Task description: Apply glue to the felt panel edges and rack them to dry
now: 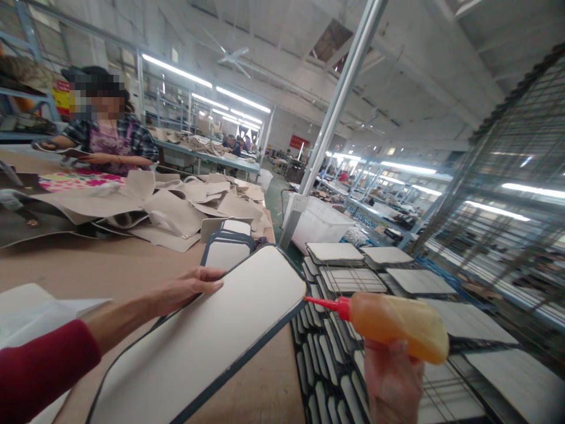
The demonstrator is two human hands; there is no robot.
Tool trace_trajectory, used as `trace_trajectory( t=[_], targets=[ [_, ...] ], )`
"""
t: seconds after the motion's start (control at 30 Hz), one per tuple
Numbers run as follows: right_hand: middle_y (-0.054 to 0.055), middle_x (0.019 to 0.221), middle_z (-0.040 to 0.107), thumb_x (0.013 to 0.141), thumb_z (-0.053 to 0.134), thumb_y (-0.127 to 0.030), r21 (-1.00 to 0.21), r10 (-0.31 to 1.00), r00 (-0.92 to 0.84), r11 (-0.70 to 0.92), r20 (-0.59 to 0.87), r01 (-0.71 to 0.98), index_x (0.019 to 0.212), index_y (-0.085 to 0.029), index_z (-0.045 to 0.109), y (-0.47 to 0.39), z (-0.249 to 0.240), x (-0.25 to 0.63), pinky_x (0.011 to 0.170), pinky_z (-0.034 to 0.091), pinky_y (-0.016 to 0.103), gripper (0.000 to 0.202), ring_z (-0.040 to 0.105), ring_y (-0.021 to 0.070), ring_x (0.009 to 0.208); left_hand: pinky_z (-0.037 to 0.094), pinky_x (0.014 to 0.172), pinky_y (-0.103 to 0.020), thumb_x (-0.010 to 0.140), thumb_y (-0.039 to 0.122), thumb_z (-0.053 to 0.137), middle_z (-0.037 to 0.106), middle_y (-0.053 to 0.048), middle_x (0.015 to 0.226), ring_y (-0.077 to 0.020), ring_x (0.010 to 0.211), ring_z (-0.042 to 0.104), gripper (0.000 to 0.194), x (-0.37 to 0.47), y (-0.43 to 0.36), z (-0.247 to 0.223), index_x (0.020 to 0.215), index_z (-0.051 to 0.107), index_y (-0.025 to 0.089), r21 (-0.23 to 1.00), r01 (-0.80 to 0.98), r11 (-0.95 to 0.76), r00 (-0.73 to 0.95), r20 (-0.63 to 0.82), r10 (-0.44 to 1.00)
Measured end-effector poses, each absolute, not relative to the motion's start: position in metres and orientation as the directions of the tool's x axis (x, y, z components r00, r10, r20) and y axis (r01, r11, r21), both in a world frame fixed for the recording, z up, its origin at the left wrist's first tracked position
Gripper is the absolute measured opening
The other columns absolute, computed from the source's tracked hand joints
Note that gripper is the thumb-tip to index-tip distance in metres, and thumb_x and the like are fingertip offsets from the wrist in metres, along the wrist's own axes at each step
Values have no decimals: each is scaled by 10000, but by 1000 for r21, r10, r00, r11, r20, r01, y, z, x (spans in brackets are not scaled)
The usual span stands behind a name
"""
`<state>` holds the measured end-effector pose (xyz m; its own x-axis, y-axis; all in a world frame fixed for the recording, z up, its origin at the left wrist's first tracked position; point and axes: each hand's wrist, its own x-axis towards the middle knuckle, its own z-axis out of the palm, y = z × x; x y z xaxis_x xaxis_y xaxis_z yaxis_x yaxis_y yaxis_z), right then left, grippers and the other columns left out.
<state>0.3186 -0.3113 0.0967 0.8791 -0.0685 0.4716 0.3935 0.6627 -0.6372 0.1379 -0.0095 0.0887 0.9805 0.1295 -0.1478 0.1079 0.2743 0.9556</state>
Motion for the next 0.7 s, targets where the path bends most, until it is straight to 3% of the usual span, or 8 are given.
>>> trace_trajectory(
  t=[0.23, 0.43, 0.6, 0.7],
  targets=[
    [-41, 833, 663, 651, 741, -292, -651, -62, 872, 639, 486, 409, 897, -254, 630, -308, 97, 317, 676, 485, 233, 273, 611, 144, 830, 525, 652, -257, 740, 288, 687, 728, -106, 933, -218, 773, 683, 433, 142, -18, 90, 1151, 643, 161, 939, 120, 323, 971, -178, 157],
    [-46, 764, 652, 655, 733, -272, -657, -65, 864, 623, 498, 426, 835, -238, 630, -305, 98, 313, 636, 490, 230, 210, 598, 130, 698, 527, 640, -245, 702, 281, 725, 734, -106, 905, -206, 742, 686, 437, 146, -20, 87, 1113, 661, 148, 930, 92, 355, 965, -172, 200],
    [-35, 899, 664, 671, 717, -284, -664, -51, 847, 597, 528, 450, 881, -254, 633, -302, 96, 311, 669, 496, 225, 228, 604, 138, 824, 525, 638, -246, 680, 283, 743, 736, -100, 880, -201, 722, 686, 426, 151, -19, 85, 1075, 675, 140, 925, 73, 372, 964, -161, 212],
    [-58, 877, 659, 666, 726, -284, -675, -24, 855, 603, 518, 425, 905, -265, 631, -300, 94, 310, 681, 491, 219, 258, 599, 127, 824, 521, 621, -239, 670, 287, 750, 737, -95, 871, -198, 713, 685, 424, 155, -19, 85, 1061, 678, 139, 924, 72, 376, 962, -164, 219]
  ],
)
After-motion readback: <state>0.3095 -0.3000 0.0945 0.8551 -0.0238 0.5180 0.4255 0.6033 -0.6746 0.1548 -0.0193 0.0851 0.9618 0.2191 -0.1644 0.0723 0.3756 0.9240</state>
